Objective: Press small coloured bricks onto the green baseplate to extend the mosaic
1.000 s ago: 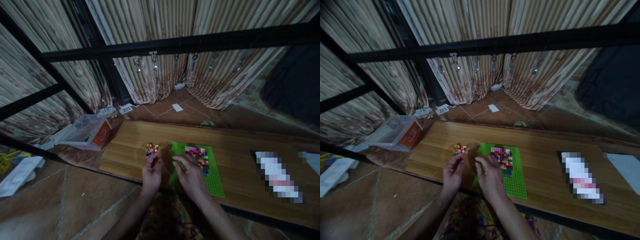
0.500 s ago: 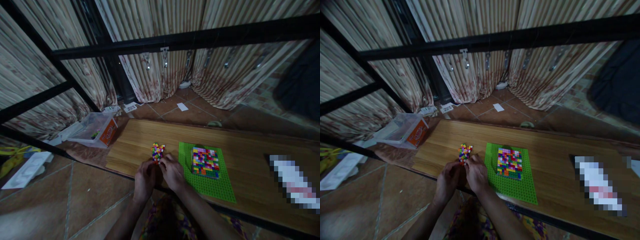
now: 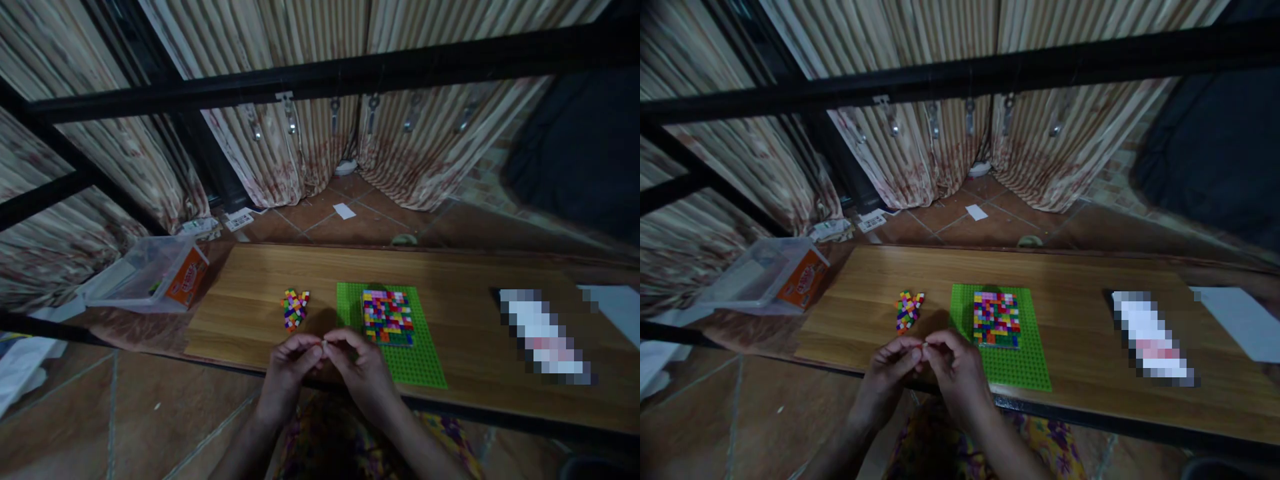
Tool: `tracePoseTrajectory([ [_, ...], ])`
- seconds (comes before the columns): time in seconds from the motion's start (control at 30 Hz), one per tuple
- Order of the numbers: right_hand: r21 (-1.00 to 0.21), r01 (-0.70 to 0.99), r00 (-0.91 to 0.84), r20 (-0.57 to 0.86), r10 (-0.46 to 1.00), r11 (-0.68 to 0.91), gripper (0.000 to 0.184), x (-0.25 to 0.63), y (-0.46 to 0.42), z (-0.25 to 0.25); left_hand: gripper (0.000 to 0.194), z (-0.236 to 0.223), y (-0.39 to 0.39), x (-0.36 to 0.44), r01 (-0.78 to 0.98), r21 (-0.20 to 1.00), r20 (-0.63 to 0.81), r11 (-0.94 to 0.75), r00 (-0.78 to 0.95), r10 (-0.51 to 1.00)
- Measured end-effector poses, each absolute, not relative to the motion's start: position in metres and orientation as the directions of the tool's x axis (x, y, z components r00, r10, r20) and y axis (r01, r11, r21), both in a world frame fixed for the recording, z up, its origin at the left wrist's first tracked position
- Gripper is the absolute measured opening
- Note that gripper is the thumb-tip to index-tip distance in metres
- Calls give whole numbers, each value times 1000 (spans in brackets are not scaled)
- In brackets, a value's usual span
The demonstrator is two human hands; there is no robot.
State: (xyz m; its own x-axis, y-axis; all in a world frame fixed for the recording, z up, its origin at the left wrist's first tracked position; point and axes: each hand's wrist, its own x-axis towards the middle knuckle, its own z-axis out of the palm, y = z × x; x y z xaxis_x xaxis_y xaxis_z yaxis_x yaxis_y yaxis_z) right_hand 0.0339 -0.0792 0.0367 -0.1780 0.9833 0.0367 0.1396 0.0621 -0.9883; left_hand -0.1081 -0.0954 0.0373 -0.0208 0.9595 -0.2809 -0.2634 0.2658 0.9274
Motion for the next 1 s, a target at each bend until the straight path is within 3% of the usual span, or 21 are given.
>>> tracePoseTrajectory([
  [0.17,-965,-199,-66,-163,984,-174,15,55,-89,44,20,40,-90,-83,-339,879,-318,334,103,942],
  [0.47,-963,-183,35,-209,977,-199,15,98,-89,45,21,45,-74,-47,-299,886,-277,354,270,922],
  [0.53,-980,-115,95,-173,980,-162,14,108,-83,41,19,43,-70,-46,-260,909,-265,326,242,933],
  [0.63,-997,76,235,-12,972,-30,14,124,-69,37,14,35,-61,-53,-125,964,-220,233,109,969],
  [0.77,-920,381,205,179,962,90,16,134,-49,35,11,22,-51,-69,222,975,-27,31,-25,999],
  [0.9,-786,606,137,256,957,123,18,126,-38,31,18,17,-47,-83,647,754,156,-114,-7,988],
  [1.0,-688,715,114,288,951,123,18,119,-36,28,22,16,-47,-89,841,531,186,-107,7,983],
])
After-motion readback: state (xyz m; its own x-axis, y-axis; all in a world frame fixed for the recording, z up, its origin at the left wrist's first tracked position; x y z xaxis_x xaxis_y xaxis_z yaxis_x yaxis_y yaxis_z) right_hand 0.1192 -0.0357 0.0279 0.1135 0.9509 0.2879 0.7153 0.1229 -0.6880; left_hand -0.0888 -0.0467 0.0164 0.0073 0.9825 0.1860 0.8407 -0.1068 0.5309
